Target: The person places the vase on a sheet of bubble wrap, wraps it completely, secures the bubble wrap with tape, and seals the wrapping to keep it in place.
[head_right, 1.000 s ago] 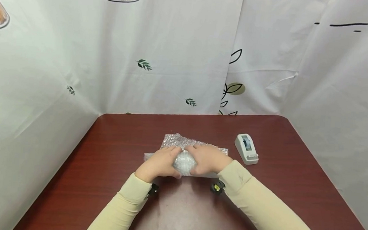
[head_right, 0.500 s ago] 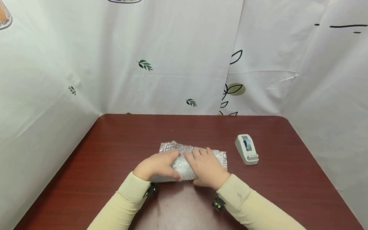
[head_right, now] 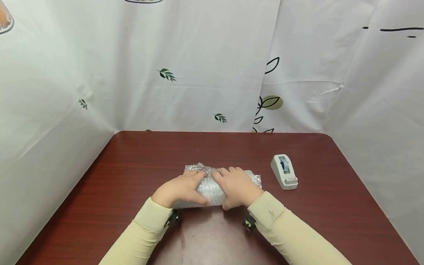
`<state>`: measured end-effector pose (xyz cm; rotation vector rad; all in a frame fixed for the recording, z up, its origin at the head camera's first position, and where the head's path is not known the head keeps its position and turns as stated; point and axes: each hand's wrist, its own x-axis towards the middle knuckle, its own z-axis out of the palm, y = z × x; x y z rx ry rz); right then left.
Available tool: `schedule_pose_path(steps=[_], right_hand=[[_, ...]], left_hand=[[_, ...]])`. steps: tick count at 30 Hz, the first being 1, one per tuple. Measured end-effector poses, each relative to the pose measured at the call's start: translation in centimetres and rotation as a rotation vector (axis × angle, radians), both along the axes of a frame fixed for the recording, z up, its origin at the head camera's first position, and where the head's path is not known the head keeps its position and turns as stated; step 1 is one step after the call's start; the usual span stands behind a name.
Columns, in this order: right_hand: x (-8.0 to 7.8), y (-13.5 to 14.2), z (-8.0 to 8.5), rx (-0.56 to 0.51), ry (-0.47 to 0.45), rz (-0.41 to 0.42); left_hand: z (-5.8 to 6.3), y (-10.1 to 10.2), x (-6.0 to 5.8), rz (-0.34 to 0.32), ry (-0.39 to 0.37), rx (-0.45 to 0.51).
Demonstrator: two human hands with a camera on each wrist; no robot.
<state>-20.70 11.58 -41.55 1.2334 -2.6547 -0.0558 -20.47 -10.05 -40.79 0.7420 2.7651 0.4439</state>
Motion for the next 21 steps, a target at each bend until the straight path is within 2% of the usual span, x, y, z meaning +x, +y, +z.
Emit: schedule_pose_path(steps=[8, 14, 21], right_hand=[[-1.8, -0.4, 0.4, 0.031, -0.204, -0.086], [-2.6, -0.6, 0.9, 0.046, -0.309, -0.094], [-3.1, -0.6, 1.5, 0.027, -0.495, -0.127]], left_hand=[[0.4, 0.9, 1.3, 0.089, 0.092, -0.122], [0.6, 1.3, 1.8, 0.094, 0.144, -0.205], [0.2, 1.3, 1.5, 0.094, 0.172, -0.204]])
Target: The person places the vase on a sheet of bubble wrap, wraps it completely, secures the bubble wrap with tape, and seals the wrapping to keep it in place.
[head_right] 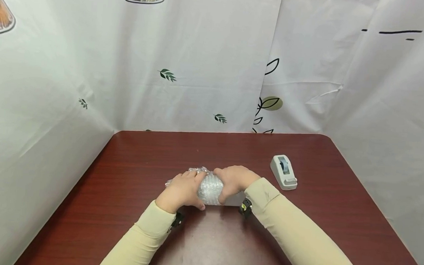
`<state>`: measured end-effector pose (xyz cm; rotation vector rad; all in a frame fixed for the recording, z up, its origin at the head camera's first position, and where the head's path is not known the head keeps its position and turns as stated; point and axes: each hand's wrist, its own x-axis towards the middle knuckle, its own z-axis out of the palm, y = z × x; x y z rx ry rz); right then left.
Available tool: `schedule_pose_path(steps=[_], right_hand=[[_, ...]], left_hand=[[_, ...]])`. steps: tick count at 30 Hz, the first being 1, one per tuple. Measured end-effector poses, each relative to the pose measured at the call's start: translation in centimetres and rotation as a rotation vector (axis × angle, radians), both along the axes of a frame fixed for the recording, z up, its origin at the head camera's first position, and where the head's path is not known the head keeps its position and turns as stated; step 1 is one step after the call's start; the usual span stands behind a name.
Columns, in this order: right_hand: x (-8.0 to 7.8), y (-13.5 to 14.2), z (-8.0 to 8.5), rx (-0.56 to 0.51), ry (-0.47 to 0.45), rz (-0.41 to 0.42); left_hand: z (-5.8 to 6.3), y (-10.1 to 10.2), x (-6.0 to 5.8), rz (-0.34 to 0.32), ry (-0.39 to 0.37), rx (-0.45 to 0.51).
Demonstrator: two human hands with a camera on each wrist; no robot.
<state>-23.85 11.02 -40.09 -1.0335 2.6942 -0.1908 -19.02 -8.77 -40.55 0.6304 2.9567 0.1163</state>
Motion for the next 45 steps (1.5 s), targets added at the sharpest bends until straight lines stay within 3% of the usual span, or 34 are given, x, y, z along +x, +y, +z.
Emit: schedule_pose_path(steps=[5, 10, 18, 24, 27, 31, 34, 45], right_hand=[[-0.1, 0.3, -0.1, -0.004, -0.056, -0.006], [0.3, 0.6, -0.2, -0.024, -0.001, 0.031], [3.5, 0.6, -0.3, -0.098, 0.343, 0.104], [5.1, 0.2, -1.7, -0.045, 0.568, 0.122], [5.3, 0.2, -2.2, -0.021, 0.627, 0.114], [5.3, 0.3, -2.3, -0.017, 0.606, 0.106], [5.1, 0.4, -2.1, -0.02, 0.553, 0.102], [2.9, -0.1, -1.0, -0.031, 0.287, 0.035]], left_hand=[[-0.1, -0.2, -0.3, -0.019, -0.014, 0.015], [-0.1, -0.4, -0.7, -0.04, -0.028, 0.034], [-0.9, -1.3, -1.7, -0.057, -0.103, 0.12], [-1.1, -2.0, -2.3, -0.077, -0.189, 0.196], [-1.1, -2.0, -2.6, -0.085, -0.248, 0.231], [-1.1, -1.9, -2.7, -0.088, -0.33, 0.27], [-1.1, -1.9, -2.6, -0.099, -0.347, 0.291], [-0.4, -2.8, -1.9, -0.114, -0.217, 0.285]])
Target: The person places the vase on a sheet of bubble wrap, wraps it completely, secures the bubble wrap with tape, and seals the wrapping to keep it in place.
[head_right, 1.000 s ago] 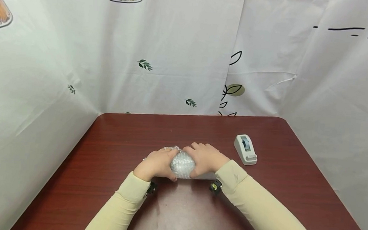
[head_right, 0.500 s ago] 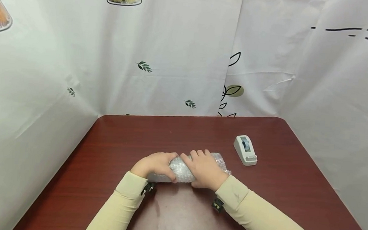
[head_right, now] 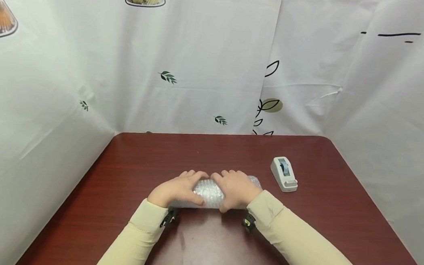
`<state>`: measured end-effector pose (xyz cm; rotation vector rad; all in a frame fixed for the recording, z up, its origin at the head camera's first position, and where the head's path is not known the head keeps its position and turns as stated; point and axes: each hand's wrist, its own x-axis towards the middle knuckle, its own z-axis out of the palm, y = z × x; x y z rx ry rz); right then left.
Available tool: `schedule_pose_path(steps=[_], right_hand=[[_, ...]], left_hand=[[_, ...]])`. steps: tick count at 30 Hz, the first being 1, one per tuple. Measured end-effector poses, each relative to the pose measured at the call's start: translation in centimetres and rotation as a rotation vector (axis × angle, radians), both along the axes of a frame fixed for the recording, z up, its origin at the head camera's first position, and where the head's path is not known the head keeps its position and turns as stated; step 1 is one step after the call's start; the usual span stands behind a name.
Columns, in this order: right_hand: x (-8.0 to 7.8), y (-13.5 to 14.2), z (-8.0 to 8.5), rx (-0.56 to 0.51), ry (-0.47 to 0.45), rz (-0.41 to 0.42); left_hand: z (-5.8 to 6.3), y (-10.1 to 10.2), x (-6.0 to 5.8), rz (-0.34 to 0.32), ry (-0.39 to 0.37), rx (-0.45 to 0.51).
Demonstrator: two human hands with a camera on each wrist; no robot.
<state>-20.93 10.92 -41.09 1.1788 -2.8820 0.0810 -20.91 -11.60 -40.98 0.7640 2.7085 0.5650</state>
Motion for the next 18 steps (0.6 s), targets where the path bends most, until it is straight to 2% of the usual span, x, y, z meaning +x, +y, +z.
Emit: schedule_pose_path(steps=[7, 11, 18], right_hand=[[-1.3, 0.2, 0.4, 0.002, -0.221, -0.054], [-1.8, 0.2, 0.7, -0.012, -0.293, -0.057], [-2.4, 0.2, 0.7, -0.025, -0.39, -0.094]], left_hand=[[-0.6, 0.5, 0.8, 0.04, 0.183, -0.105], [-0.5, 0.9, 1.0, 0.051, 0.228, -0.155], [-0.8, 0.8, 0.9, 0.026, 0.301, -0.146]])
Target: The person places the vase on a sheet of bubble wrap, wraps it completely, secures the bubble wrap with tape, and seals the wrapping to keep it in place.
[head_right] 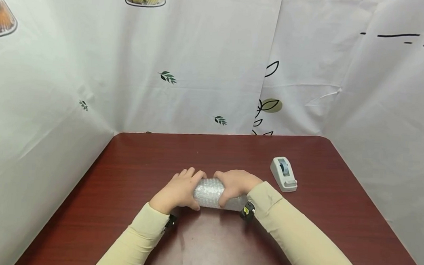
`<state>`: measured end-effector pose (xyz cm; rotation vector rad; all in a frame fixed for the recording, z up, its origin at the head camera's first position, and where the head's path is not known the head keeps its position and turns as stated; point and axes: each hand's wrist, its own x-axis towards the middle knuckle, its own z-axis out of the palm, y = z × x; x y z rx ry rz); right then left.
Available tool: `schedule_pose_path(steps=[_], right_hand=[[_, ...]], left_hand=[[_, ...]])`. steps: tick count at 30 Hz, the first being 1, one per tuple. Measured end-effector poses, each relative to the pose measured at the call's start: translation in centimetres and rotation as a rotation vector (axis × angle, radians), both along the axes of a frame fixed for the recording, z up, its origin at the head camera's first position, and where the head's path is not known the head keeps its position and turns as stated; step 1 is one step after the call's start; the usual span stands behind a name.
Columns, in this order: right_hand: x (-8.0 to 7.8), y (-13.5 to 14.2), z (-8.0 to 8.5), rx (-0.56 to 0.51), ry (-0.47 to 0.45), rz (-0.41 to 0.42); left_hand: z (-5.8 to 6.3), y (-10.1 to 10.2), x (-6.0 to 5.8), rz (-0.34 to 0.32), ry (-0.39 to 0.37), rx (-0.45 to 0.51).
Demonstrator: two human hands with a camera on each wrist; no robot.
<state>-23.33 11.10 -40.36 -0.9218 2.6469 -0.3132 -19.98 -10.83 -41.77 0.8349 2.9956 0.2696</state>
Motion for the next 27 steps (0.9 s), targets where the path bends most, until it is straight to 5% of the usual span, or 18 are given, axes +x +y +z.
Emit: schedule_pose_path(steps=[4, 8, 19, 27], right_hand=[[0.1, 0.3, -0.2, -0.007, 0.024, 0.008], [1.2, 0.7, -0.2, -0.007, 0.212, 0.072], [4.6, 0.2, -1.0, 0.026, 0.626, 0.086], [4.6, 0.0, -2.4, 0.03, 0.748, 0.064]], left_hand=[[-0.3, -0.2, -0.1, -0.034, 0.042, 0.002], [-0.4, -0.3, -0.4, -0.054, 0.042, 0.012], [0.4, -0.3, -0.7, -0.006, -0.055, 0.027], [0.4, -0.6, -1.0, -0.012, -0.153, 0.06]])
